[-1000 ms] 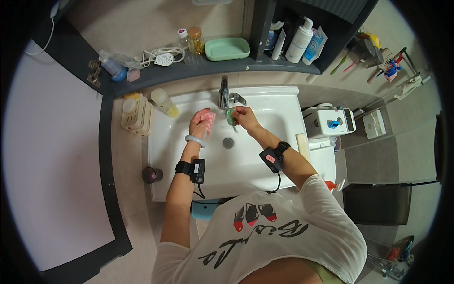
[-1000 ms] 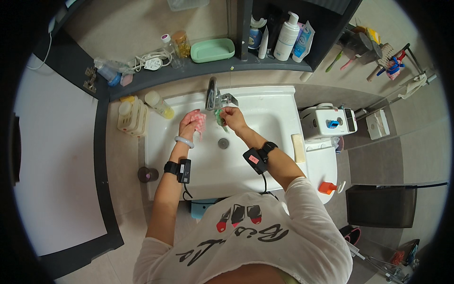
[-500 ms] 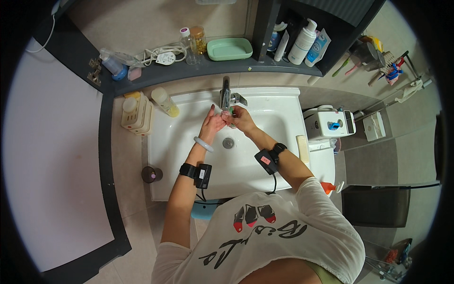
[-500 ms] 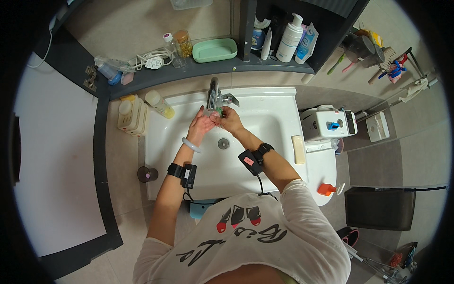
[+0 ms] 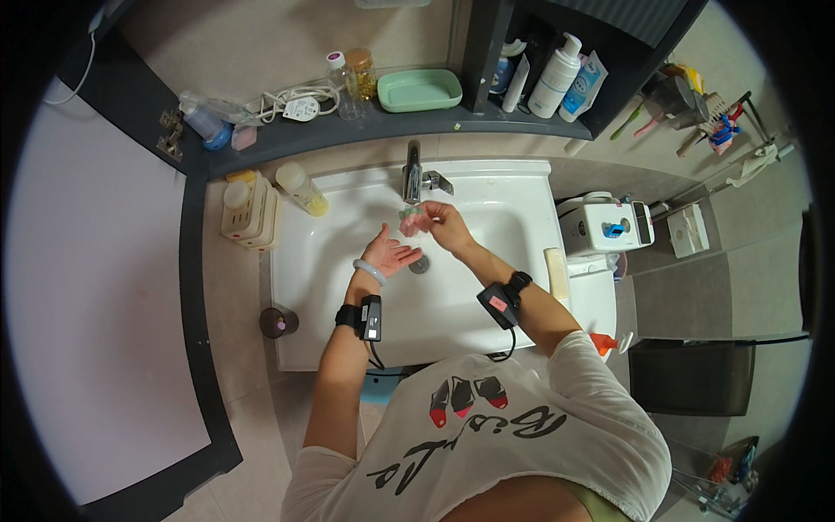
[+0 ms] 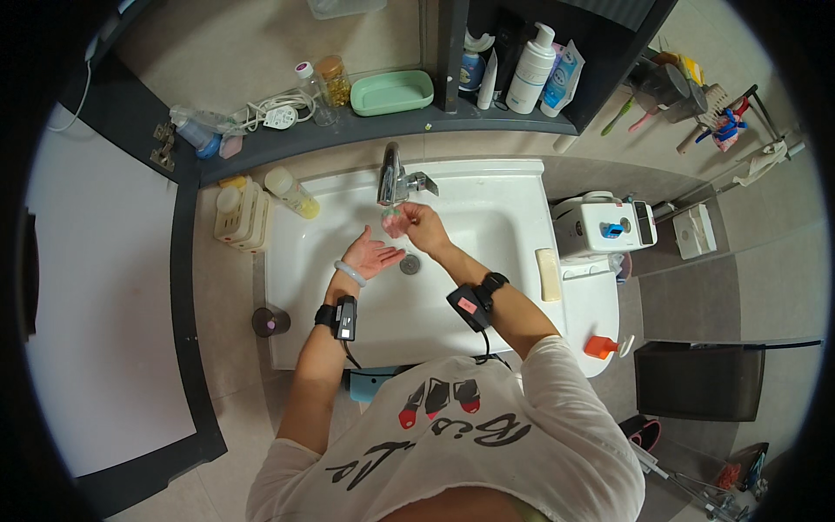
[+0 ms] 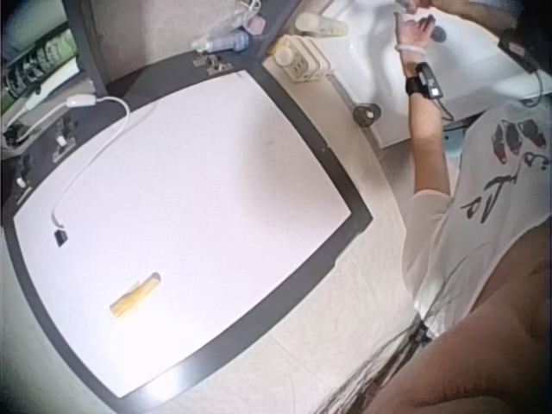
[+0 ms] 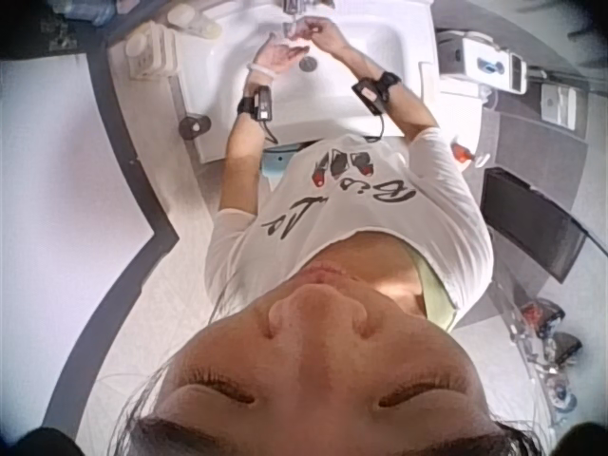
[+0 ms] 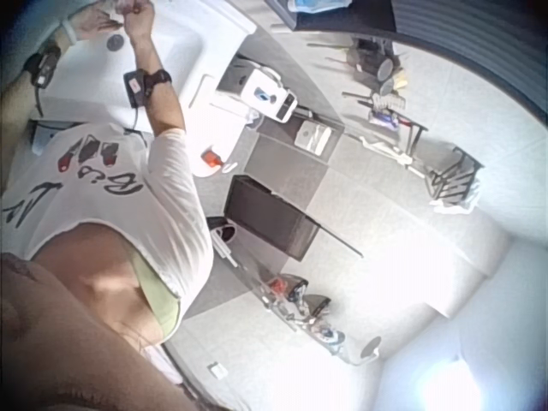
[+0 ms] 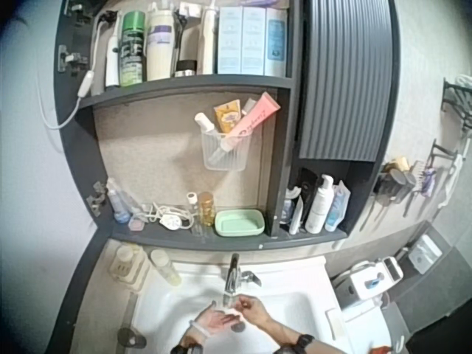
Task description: The person cleans two cloths by rinsing them under a faucet in a bathroom sink, applying soap from a bar, and scrubbing them together.
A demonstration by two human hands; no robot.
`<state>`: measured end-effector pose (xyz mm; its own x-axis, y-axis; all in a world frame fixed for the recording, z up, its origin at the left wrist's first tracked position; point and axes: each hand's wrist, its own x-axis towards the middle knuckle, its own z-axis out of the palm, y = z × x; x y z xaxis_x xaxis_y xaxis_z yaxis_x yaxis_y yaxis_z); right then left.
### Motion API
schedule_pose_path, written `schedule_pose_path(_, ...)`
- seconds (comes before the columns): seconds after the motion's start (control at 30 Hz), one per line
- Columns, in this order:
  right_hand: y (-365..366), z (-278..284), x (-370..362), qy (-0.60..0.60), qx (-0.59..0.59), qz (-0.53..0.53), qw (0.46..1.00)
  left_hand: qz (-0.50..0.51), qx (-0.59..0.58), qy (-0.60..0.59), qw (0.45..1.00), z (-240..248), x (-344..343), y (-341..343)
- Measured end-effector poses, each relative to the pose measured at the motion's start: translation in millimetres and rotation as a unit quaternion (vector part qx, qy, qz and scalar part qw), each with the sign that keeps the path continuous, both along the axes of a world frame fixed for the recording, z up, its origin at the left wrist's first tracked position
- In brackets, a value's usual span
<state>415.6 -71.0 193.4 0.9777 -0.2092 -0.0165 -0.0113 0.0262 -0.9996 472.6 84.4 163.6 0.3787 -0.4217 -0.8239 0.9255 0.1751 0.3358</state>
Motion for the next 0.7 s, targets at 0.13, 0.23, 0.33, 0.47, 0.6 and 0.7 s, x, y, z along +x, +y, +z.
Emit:
schedule_pose_path(0.13,24,15,-15,0.012,0.061,0.184,0.981,0.046,-0.296,-0.045,0.953,-67,19,18)
schedule_pose_path(0.23,29,9,-17,0.014,0.045,0.225,0.973,-0.102,-0.38,-0.029,0.919,-89,34,39)
schedule_pose_path(0.33,-4,-1,-17,0.051,0.118,0.207,0.97,-0.001,-0.225,-0.081,0.971,-21,-1,-4)
schedule_pose_path(0.47,-13,-8,4,0.002,0.027,0.079,0.997,-0.047,-0.261,-0.191,0.945,11,-12,-2)
schedule_pose_path(0.6,-4,-12,16,0.108,0.133,0.054,0.984,-0.074,-0.301,-0.231,0.922,21,-14,0)
schedule_pose_path(0.7,-3,-14,19,0.143,0.164,0.041,0.975,-0.065,-0.341,-0.125,0.929,31,-10,0)
